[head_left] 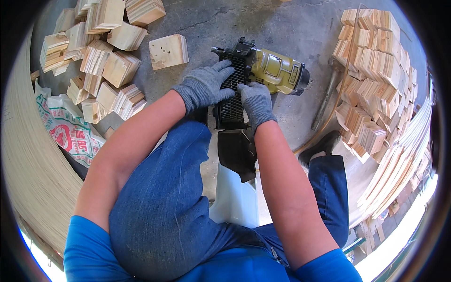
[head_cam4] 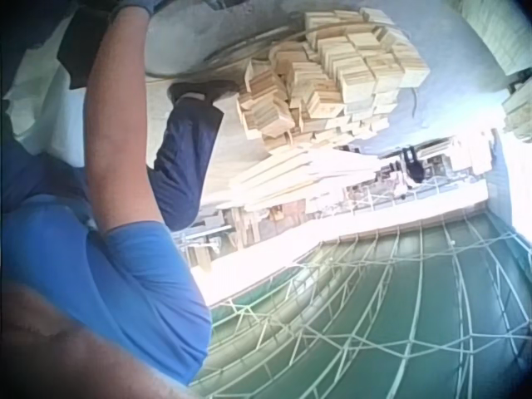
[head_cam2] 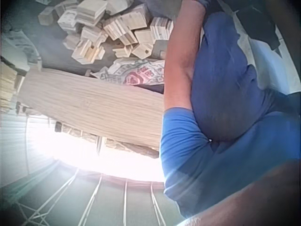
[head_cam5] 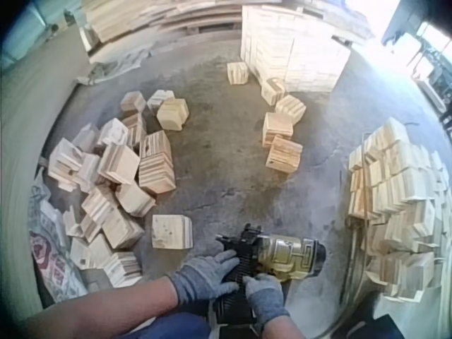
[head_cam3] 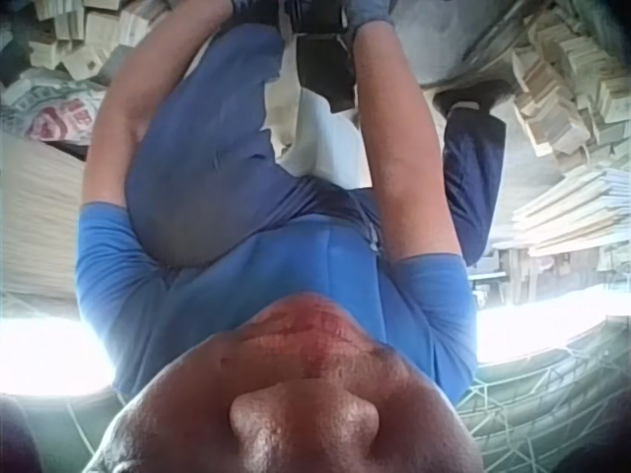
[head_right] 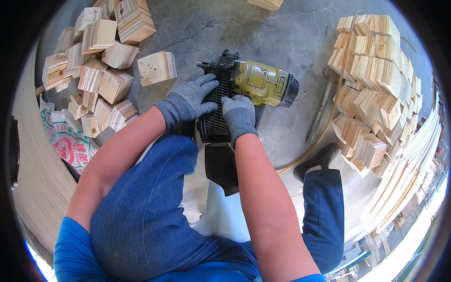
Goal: The person uses a pneumatic nail gun to fasten small wooden blocks together, then uses a hammer to tap the blocks into alignment. The person repeatedly picks up blocks, aligns them, and drives nails, occasionally inspecting the assembled pieces.
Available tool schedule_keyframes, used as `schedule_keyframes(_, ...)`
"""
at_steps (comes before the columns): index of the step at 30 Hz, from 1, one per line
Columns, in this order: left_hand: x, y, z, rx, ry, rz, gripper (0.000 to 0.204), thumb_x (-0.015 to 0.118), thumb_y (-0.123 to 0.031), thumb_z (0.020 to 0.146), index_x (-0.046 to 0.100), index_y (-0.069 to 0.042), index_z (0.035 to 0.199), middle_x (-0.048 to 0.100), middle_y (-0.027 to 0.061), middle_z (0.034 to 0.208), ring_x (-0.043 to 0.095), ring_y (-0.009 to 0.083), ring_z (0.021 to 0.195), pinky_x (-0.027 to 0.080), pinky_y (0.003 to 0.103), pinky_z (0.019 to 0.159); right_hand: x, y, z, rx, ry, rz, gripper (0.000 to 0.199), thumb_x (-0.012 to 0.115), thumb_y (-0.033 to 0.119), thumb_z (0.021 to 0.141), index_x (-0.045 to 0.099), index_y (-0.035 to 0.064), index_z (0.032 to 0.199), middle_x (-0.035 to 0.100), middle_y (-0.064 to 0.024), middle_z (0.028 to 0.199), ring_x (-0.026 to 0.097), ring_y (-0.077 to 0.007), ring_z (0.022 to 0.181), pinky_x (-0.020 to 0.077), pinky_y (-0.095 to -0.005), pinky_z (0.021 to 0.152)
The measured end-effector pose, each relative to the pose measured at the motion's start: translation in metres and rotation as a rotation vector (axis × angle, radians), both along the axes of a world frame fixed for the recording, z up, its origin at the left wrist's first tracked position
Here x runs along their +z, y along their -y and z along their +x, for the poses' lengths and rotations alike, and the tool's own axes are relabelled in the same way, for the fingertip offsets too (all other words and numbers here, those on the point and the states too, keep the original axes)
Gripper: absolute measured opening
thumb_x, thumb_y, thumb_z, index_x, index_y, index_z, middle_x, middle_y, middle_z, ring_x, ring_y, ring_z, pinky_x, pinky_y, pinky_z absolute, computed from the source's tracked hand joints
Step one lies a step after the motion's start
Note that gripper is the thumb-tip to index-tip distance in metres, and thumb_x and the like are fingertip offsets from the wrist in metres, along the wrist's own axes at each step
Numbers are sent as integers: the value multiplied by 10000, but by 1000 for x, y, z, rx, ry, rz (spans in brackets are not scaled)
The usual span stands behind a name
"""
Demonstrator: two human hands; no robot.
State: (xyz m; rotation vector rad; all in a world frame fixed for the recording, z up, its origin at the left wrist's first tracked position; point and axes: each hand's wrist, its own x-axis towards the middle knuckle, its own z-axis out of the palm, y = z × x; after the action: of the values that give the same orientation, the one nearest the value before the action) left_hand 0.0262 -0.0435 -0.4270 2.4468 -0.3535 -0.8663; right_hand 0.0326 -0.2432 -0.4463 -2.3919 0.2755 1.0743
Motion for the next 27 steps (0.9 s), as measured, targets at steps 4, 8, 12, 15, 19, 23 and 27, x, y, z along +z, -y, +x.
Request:
schedule_keyframes(4, -1, 1, 0, 5, 24, 2, 812, 675, -526, 920, 467, -69, 1559, 395, 204, 1642, 558, 394, 1365, 438, 446, 1163, -9, 1, 1, 34, -4, -28, 454, 630, 406, 962, 771, -1, 1103, 742, -244, 1153, 691, -376, 1144, 522, -432, 1008)
schedule_keyframes(8, 0, 3, 3, 0, 48, -7, 815, 678, -520, 915, 466, -70, 1561, 399, 193, 1643, 562, 391, 1357, 442, 445, 1159, -10, 2, 1, 46, 1, -56, 459, 628, 409, 970, 768, -2, 1119, 743, -241, 1157, 690, -382, 1148, 525, -437, 1006)
schedule_keyframes(12, 2, 5, 2, -20, 46, 23, 817, 666, -531, 918, 464, -73, 1564, 408, 182, 1642, 594, 389, 1315, 467, 450, 1130, 8, -4, 5, -62, -58, -17, 462, 634, 403, 969, 761, -8, 1137, 735, -249, 1176, 684, -395, 1155, 523, -448, 1009)
schedule_keyframes(15, 2, 7, 6, -56, 46, 58, 815, 653, -546, 922, 468, -79, 1563, 417, 172, 1640, 614, 386, 1286, 485, 454, 1107, 8, -3, -1, -17, 56, -36, 526, 628, 464, 966, 748, -33, 1091, 725, -273, 1134, 669, -413, 1146, 515, -461, 1003)
schedule_keyframes(19, 8, 9, 10, -64, 33, 103, 794, 642, -554, 929, 488, -81, 1547, 433, 167, 1630, 623, 381, 1273, 493, 458, 1096, 25, -6, 1, 46, 98, -31, 496, 638, 440, 966, 747, -27, 1089, 720, -283, 1129, 668, -429, 1137, 513, -477, 1003)
schedule_keyframes(23, 7, 5, 1, -10, 98, 35, 758, 641, -536, 934, 514, -78, 1524, 450, 171, 1617, 633, 372, 1260, 497, 462, 1089, 35, -6, -3, 70, 110, -38, 447, 638, 412, 970, 743, -12, 1061, 726, -281, 1094, 678, -433, 1108, 517, -497, 987)
schedule_keyframes(27, 3, 6, -8, -8, 112, 10, 735, 646, -520, 928, 537, -75, 1503, 468, 174, 1602, 649, 363, 1234, 502, 463, 1081, 37, -1, -8, 23, 54, 13, 434, 639, 410, 969, 743, -6, 1041, 730, -279, 1042, 681, -436, 1093, 520, -511, 969)
